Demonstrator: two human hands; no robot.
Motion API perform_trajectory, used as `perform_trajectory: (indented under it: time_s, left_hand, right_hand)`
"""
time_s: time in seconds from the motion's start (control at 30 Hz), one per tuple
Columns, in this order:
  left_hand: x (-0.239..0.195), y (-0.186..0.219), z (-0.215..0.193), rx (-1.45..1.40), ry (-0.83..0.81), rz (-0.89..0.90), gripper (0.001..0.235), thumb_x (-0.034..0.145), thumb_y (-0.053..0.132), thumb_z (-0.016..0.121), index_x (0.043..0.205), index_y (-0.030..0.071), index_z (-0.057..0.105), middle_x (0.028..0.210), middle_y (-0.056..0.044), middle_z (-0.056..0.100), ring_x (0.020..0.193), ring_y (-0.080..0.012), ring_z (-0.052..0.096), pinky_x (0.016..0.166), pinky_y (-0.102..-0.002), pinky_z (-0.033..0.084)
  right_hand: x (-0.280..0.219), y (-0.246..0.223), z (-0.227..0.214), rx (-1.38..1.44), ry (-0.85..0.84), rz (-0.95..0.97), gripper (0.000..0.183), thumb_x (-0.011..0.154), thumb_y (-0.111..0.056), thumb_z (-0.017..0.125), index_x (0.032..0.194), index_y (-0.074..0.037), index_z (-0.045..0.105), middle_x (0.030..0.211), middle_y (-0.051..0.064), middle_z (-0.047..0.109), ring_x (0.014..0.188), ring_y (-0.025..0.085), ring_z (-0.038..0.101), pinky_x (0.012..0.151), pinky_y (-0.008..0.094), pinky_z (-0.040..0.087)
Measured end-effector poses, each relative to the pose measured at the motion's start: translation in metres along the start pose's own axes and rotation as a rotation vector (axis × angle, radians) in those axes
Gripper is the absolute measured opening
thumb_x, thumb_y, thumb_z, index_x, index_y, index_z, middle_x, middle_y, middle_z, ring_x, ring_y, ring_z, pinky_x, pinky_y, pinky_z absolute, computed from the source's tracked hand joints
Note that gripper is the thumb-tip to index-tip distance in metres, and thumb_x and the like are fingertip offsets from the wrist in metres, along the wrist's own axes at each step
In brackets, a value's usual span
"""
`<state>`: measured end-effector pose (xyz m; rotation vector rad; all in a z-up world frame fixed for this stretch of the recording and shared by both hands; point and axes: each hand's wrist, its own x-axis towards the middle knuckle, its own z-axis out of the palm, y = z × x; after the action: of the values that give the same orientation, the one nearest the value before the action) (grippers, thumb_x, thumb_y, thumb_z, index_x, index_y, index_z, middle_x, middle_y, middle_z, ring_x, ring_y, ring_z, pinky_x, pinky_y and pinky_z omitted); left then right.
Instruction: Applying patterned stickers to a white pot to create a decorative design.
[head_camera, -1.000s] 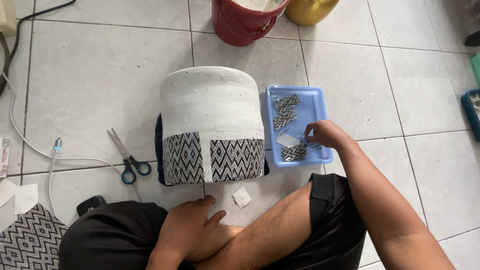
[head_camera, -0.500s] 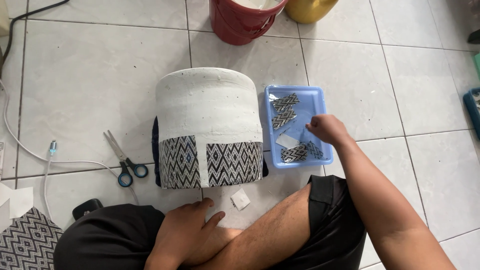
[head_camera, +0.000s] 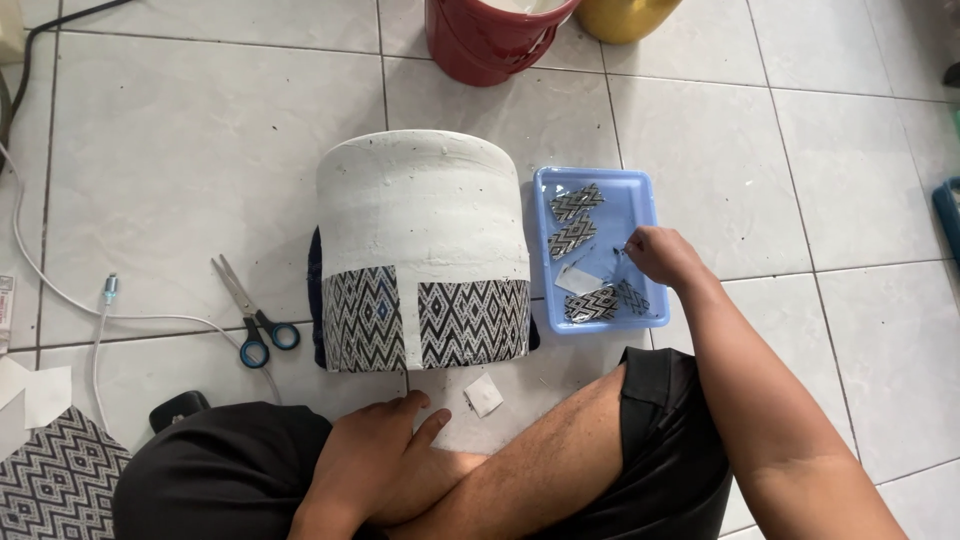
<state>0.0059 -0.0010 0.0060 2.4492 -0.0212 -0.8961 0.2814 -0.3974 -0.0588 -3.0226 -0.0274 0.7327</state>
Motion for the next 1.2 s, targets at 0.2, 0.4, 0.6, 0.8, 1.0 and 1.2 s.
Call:
perform_trajectory:
  time_s: [0.2, 0.4, 0.6, 0.8, 1.0, 1.2]
  left_hand:
    - [-0.001, 0.000, 0.001, 0.009, 0.012, -0.009, 0.047, 0.094, 0.060, 0.035, 0.113, 0.023, 0.058, 0.101, -0.001, 0.071, 0.099, -0.0253, 0.065, 0.080, -0.043, 0.050]
    - [-0.004, 0.006, -0.006, -0.003, -0.024, -0.025, 0.048, 0.094, 0.059, 0.036, 0.115, 0.021, 0.057, 0.105, -0.001, 0.071, 0.103, -0.0245, 0.063, 0.083, -0.042, 0.049]
    - [-0.001, 0.003, -0.001, 0.047, -0.005, -0.040, 0.047, 0.093, 0.061, 0.037, 0.114, 0.024, 0.057, 0.099, -0.003, 0.071, 0.098, -0.0280, 0.065, 0.079, -0.045, 0.050]
    - [-0.003, 0.005, -0.003, 0.006, -0.004, -0.055, 0.049, 0.093, 0.061, 0.039, 0.115, 0.023, 0.059, 0.104, -0.002, 0.071, 0.101, -0.0256, 0.065, 0.081, -0.042, 0.051]
    - [-0.010, 0.014, -0.013, -0.012, -0.044, -0.107, 0.051, 0.093, 0.062, 0.034, 0.118, 0.024, 0.056, 0.096, -0.006, 0.072, 0.098, -0.0280, 0.066, 0.082, -0.040, 0.049]
    - [-0.012, 0.010, -0.006, -0.013, 0.005, -0.086, 0.051, 0.093, 0.062, 0.032, 0.118, 0.025, 0.057, 0.099, -0.008, 0.071, 0.100, -0.0293, 0.064, 0.083, -0.042, 0.049]
  right_hand:
    - [0.003, 0.022, 0.008, 0.224, -0.050, 0.039, 0.013, 0.090, -0.019, 0.059, 0.091, -0.008, 0.066, 0.092, 0.003, 0.077, 0.087, 0.017, 0.071, 0.079, 0.030, 0.048]
    - [-0.045, -0.024, -0.033, 0.111, -0.302, 0.107, 0.026, 0.086, -0.014, 0.047, 0.105, -0.011, 0.064, 0.097, 0.007, 0.073, 0.066, 0.020, 0.072, 0.063, 0.032, 0.053]
    - [-0.031, -0.013, -0.016, 0.086, -0.421, 0.111, 0.036, 0.083, -0.021, 0.065, 0.116, -0.010, 0.058, 0.106, 0.007, 0.066, 0.071, 0.022, 0.067, 0.062, 0.034, 0.053]
    - [-0.030, -0.005, -0.011, 0.126, -0.363, 0.030, 0.010, 0.084, -0.018, 0.065, 0.087, -0.011, 0.059, 0.080, 0.004, 0.062, 0.066, 0.018, 0.064, 0.059, 0.031, 0.046]
    - [-0.037, -0.002, -0.013, 0.154, -0.292, -0.001, 0.014, 0.089, -0.022, 0.064, 0.098, -0.012, 0.065, 0.082, 0.006, 0.068, 0.071, 0.017, 0.064, 0.066, 0.032, 0.047]
    - [-0.038, 0.007, -0.008, 0.236, -0.169, -0.037, 0.016, 0.091, -0.023, 0.065, 0.100, -0.011, 0.066, 0.095, 0.005, 0.068, 0.069, 0.020, 0.069, 0.066, 0.033, 0.051]
